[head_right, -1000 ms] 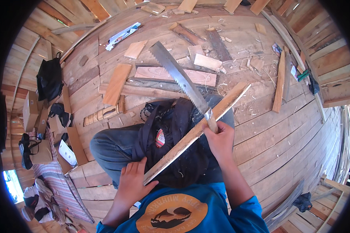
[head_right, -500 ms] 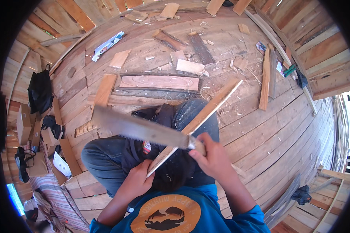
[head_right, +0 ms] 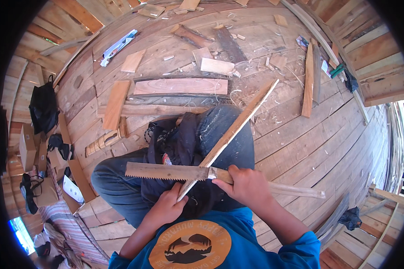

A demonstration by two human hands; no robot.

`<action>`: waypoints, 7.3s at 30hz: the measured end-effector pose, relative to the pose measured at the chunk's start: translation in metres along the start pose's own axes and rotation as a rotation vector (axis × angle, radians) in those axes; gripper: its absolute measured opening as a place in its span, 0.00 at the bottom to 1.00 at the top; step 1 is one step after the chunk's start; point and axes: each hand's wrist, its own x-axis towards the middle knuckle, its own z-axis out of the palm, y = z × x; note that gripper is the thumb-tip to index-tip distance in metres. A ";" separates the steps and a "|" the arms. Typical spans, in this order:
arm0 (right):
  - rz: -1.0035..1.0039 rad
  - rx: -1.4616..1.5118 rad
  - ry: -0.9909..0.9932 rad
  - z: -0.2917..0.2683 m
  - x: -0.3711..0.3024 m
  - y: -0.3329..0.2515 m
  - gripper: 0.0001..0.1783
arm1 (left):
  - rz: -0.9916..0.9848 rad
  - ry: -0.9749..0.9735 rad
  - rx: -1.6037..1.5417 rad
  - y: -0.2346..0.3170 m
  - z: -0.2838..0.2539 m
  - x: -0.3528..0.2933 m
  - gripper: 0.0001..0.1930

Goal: The person uses a saw-like tool to shape and shave the edge of a long wooden plank while sitting on a wooden floor.

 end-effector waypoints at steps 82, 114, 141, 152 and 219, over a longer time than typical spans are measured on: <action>0.351 0.961 0.215 0.037 0.045 0.064 0.26 | -0.030 -0.015 0.388 0.027 -0.110 0.088 0.28; 0.260 0.924 0.261 0.032 0.038 0.055 0.21 | 0.004 0.113 0.606 0.037 -0.122 0.068 0.27; -0.246 0.437 -0.332 0.040 0.073 -0.054 0.23 | -0.097 -0.184 0.010 -0.014 -0.120 0.056 0.28; 0.069 0.364 -0.193 0.044 0.087 -0.068 0.16 | -0.164 0.009 -0.175 -0.012 -0.118 0.057 0.32; 0.047 1.012 -0.102 -0.019 0.067 -0.028 0.13 | 0.074 0.170 0.467 0.060 -0.082 0.030 0.28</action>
